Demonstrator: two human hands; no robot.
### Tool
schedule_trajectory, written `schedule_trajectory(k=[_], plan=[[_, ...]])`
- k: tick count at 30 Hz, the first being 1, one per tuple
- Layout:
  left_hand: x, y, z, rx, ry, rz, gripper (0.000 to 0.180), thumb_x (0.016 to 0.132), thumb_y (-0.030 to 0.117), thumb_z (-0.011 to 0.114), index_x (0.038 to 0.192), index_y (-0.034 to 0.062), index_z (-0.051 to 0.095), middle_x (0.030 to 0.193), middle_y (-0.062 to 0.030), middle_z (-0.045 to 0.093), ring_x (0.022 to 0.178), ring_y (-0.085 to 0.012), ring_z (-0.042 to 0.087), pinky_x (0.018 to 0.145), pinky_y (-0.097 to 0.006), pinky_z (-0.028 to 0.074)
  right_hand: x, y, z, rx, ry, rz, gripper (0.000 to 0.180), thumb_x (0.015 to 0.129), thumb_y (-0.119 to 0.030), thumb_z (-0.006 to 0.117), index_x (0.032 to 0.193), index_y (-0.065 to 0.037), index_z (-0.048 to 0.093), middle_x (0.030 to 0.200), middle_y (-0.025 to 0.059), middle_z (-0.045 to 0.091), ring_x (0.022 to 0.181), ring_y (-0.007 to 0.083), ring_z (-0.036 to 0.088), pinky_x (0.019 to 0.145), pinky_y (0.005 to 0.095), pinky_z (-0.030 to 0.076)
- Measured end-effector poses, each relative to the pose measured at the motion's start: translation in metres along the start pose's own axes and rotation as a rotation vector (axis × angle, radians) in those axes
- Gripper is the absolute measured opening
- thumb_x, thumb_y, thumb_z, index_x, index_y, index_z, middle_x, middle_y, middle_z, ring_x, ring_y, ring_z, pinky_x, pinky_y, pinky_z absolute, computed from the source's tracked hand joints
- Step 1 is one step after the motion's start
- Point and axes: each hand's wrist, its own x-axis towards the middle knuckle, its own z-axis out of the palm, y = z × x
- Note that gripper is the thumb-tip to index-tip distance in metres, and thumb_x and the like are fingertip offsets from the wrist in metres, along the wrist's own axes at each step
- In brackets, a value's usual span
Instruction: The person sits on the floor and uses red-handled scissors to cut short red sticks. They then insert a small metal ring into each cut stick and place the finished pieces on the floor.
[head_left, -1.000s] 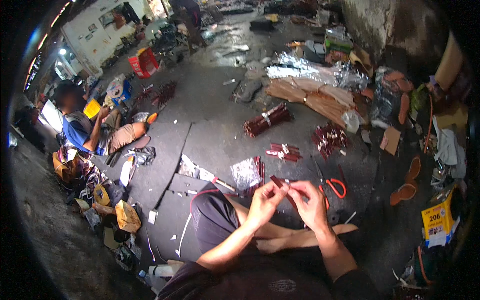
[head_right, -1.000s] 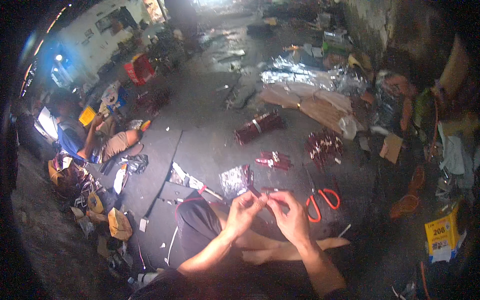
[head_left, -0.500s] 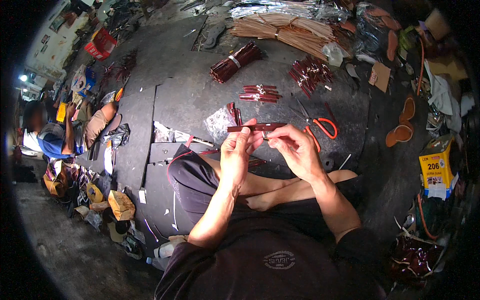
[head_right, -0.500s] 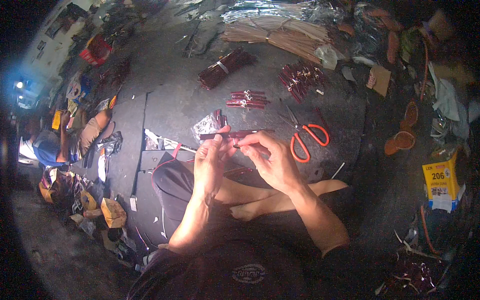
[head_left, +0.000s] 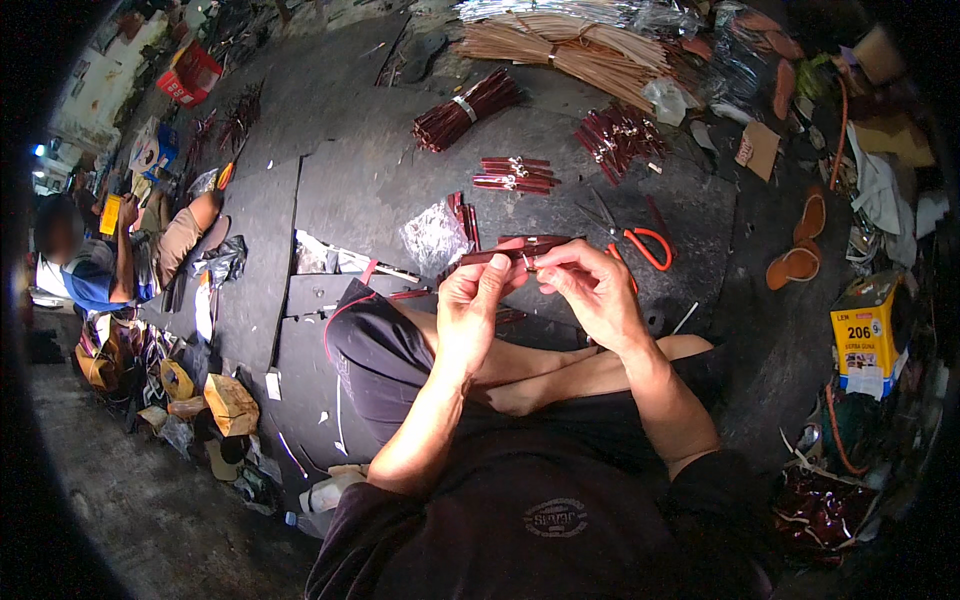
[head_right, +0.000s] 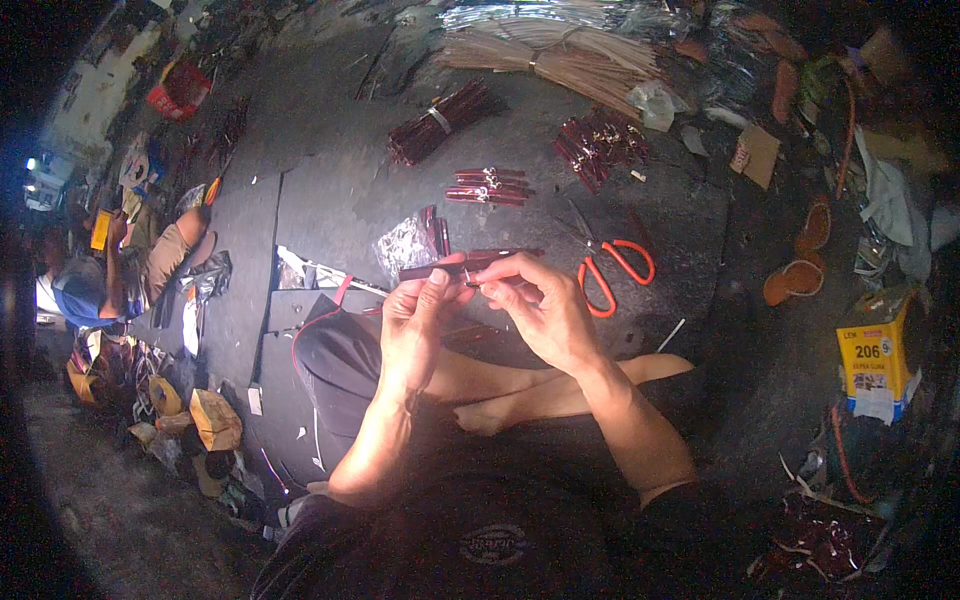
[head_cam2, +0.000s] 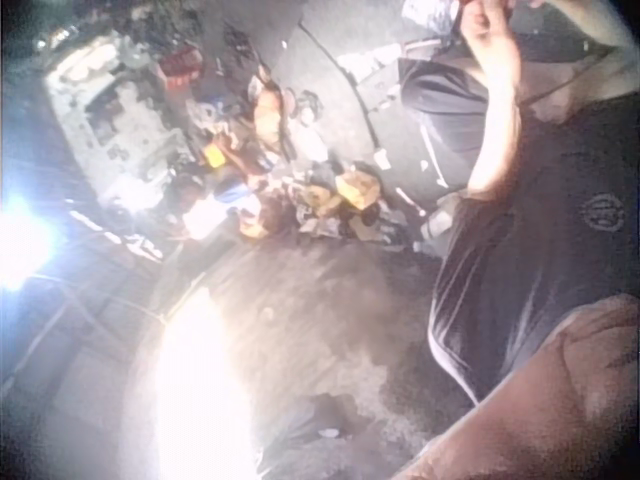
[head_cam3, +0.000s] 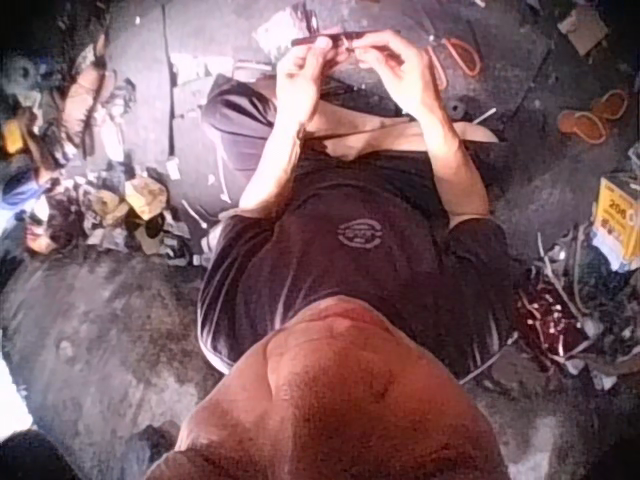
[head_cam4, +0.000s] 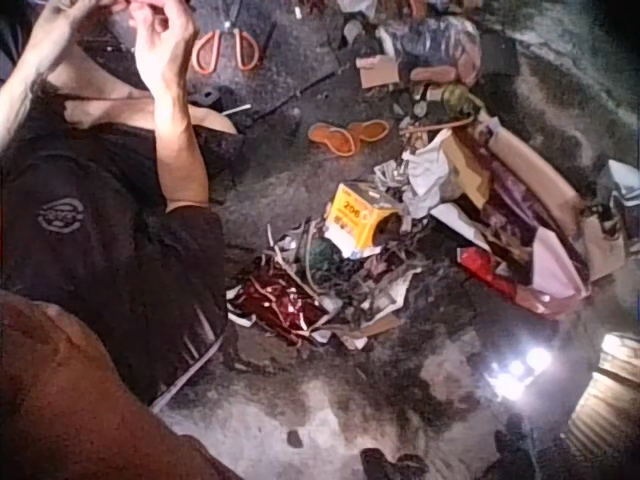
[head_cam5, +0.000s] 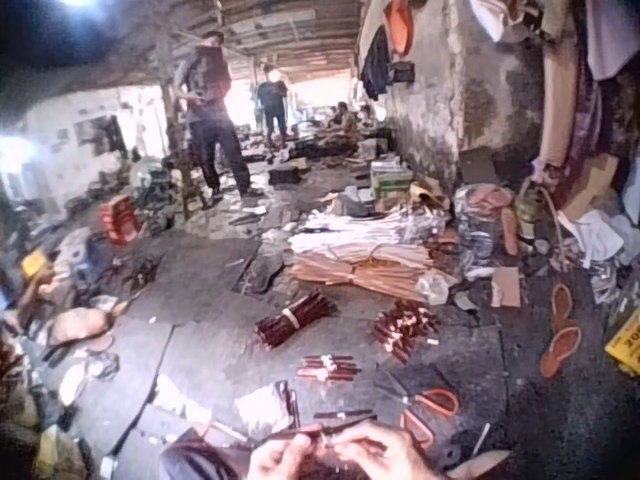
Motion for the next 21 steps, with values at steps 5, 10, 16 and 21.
schedule_trajectory(k=[5,10,16,21], plan=[[0.0,0.001,-0.002,0.101,-0.012,0.031,0.03,0.1,0.023,0.057,0.116,0.0002,0.066,0.104,-0.0062,0.069,0.088,-0.0093,0.063,0.085,-0.026,0.052,0.001,0.002,-0.001,-0.012,-0.007,-0.022,0.013,0.096,-0.005,0.059,0.107,0.001,0.063,0.105,0.0088,0.065,0.095,0.0155,0.067,0.082,0.0276,0.057],[0.0,0.001,-0.002,0.127,-0.025,0.046,0.035,0.1,0.028,0.057,0.114,-0.0012,0.068,0.111,-0.0058,0.07,0.09,-0.0098,0.064,0.087,-0.026,0.051,0.001,0.003,-0.001,0.02,-0.004,-0.036,0.013,0.095,-0.005,0.06,0.106,0.0,0.064,0.104,0.0092,0.065,0.095,0.0159,0.067,0.081,0.0277,0.058],[-0.001,0.0,-0.001,0.177,-0.025,0.074,0.032,0.1,0.025,0.057,0.119,0.0016,0.067,0.107,-0.005,0.07,0.091,-0.0098,0.063,0.087,-0.026,0.051,0.001,-0.006,-0.001,-0.25,0.032,-0.141,0.011,0.094,-0.003,0.061,0.104,0.002,0.063,0.104,0.0092,0.064,0.094,0.015,0.065,0.082,0.0278,0.057],[-0.005,0.005,0.002,0.324,-0.055,0.198,0.027,0.098,0.018,0.061,0.12,0.0025,0.067,0.103,-0.0049,0.071,0.09,-0.0089,0.062,0.083,-0.024,0.05,-0.001,0.0,0.003,0.147,0.053,0.026,0.011,0.093,-0.002,0.061,0.104,0.0,0.062,0.102,0.0097,0.064,0.092,0.0164,0.065,0.078,0.0284,0.056]])
